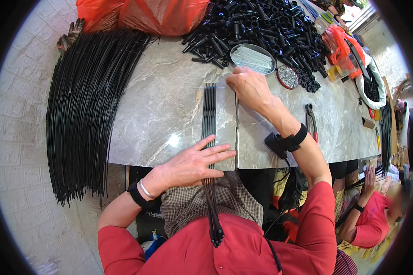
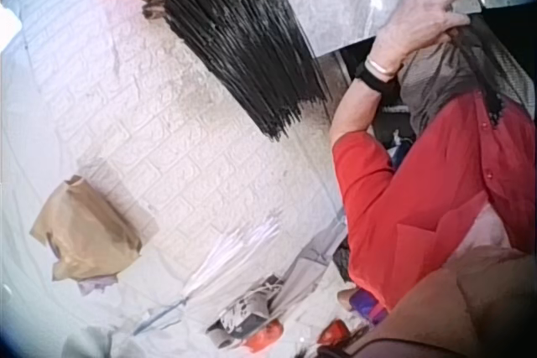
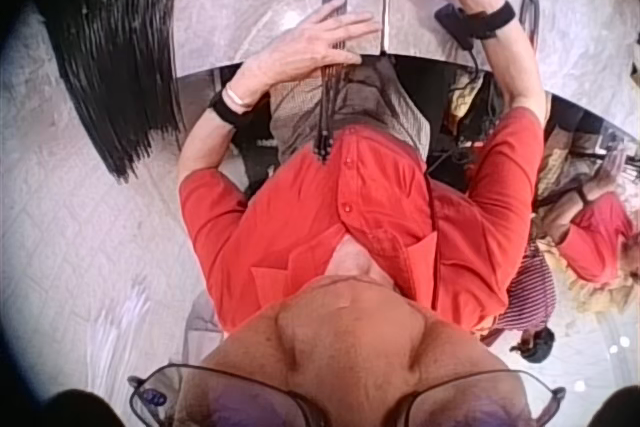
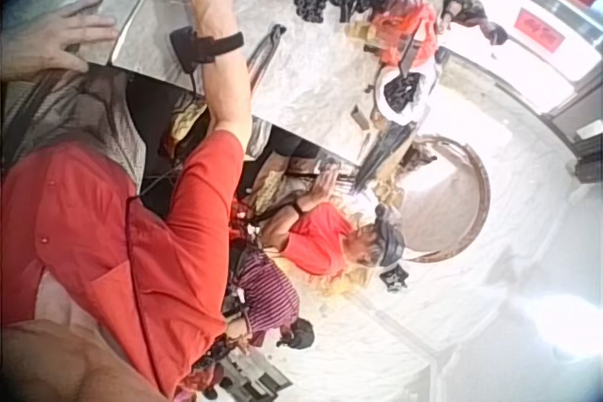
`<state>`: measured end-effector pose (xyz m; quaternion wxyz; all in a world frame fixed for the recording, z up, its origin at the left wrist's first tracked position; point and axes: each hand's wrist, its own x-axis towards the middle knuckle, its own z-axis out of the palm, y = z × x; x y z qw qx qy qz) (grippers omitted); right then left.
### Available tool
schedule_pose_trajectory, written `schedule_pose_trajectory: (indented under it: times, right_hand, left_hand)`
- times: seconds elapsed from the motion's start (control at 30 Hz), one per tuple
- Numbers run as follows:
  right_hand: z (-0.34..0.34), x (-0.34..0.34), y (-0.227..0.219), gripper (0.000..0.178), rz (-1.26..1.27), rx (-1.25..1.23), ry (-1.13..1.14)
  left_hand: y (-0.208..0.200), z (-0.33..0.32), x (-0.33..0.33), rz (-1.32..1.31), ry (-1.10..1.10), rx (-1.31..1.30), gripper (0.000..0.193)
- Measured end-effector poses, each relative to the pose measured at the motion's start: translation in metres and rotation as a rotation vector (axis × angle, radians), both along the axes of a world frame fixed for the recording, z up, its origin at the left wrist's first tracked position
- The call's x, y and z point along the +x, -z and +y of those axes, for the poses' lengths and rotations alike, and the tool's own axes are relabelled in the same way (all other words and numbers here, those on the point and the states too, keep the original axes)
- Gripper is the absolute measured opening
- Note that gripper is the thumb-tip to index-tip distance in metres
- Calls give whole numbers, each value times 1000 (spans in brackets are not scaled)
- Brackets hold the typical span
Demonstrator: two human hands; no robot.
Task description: The person organizes several thin black rods on a table, aligns them into a bundle, and inserts them into a black cylindrical plastic component, using pliers to trim one of the rods.
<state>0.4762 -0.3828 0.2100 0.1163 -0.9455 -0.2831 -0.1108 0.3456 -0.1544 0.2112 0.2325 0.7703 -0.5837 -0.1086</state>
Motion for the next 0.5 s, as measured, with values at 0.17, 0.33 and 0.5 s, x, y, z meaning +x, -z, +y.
schedule_pose_trajectory:
  times: [0.17,0.33,0.5]
  right_hand:
    - [-1,3,1,11,-12,-79,7]
    - [3,2,0,11,-24,-3,-18]
    - [3,3,0,11,-10,-33,-3]
  left_hand:
    - [-5,0,1,26,0,17,42]
    - [-1,0,0,2,-6,0,41]
    - [-3,-1,0,-21,-3,16,38]
